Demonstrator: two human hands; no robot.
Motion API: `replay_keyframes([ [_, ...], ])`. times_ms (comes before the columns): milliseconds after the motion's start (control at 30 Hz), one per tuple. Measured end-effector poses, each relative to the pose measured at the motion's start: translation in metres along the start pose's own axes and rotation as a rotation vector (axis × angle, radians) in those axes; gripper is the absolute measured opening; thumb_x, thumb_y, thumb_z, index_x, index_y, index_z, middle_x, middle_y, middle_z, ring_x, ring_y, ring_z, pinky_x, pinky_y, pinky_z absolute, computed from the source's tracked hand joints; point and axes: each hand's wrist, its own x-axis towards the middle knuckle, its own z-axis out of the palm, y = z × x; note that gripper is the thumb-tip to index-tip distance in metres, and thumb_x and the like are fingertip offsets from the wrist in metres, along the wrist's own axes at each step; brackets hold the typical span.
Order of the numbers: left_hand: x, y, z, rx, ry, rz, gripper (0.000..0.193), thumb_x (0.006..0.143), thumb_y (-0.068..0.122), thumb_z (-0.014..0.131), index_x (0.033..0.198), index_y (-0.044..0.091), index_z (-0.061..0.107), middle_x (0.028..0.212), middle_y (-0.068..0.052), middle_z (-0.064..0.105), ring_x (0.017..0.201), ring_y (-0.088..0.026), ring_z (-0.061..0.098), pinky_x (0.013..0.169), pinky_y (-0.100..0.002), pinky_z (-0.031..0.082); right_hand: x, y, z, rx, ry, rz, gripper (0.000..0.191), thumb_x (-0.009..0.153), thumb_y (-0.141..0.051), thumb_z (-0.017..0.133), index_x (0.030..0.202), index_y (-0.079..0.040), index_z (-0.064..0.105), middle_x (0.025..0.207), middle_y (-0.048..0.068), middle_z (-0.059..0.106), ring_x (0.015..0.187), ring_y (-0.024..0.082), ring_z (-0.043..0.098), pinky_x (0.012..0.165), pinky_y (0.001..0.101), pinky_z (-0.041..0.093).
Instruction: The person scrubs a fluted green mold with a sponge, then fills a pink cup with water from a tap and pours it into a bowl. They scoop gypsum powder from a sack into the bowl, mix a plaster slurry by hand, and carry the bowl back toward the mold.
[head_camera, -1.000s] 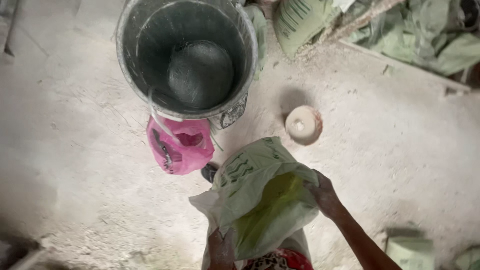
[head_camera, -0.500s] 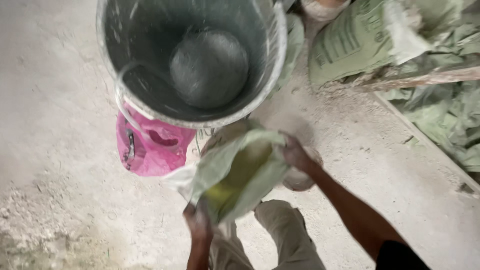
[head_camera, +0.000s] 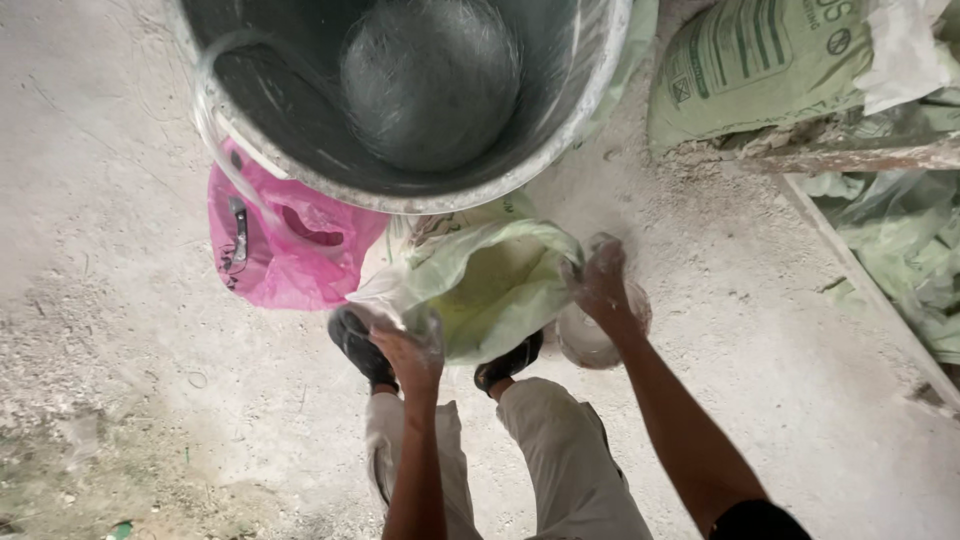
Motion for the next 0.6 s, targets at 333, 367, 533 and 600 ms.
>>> replay_keyframes([
  [333,0.047,-0.083,0.111,-0.668,-0.369,0.169,0.033,0.096,0.01,0.067,0.124,-0.006,0.062,0.109,-0.019,0.064,0.097,-0.033,0.062,0.083,-0.042,0.052,0.014,0.01,0.106,-0.041,-0.085,0.377,0.05,0.099,-0.026,0.055,0.135,0.009,0.058,0.126,0.027,0.061,0.105,0.035,0.061,0.09,0.0449,0.048],
  [367,0.054,-0.097,0.114,-0.895,-0.523,-0.027,0.025,0.103,0.011,0.066,0.122,-0.005,0.063,0.108,-0.016,0.063,0.093,-0.027,0.059,0.078,-0.038,0.05,0.019,0.014,0.108,-0.216,-0.097,0.355,0.048,0.1,-0.027,0.055,0.134,0.007,0.059,0.124,0.027,0.062,0.104,0.035,0.062,0.089,0.0455,0.049],
  [533,0.098,-0.18,0.1,-1.336,-1.039,-0.49,0.028,0.099,0.021,0.067,0.115,-0.002,0.069,0.108,-0.011,0.067,0.092,-0.02,0.067,0.082,-0.032,0.058,0.021,0.089,0.086,0.134,-0.101,0.612,0.036,0.103,-0.027,0.053,0.127,-0.002,0.064,0.114,0.024,0.066,0.099,0.038,0.067,0.086,0.049,0.054],
  [600,0.095,-0.193,0.096,-1.263,-0.96,-0.589,0.038,0.099,0.029,0.067,0.117,-0.004,0.069,0.11,-0.014,0.068,0.094,-0.021,0.067,0.085,-0.035,0.057,0.013,0.101,0.086,0.259,-0.037,0.619,0.032,0.105,-0.027,0.053,0.124,-0.005,0.066,0.111,0.023,0.068,0.097,0.04,0.069,0.085,0.0504,0.055],
])
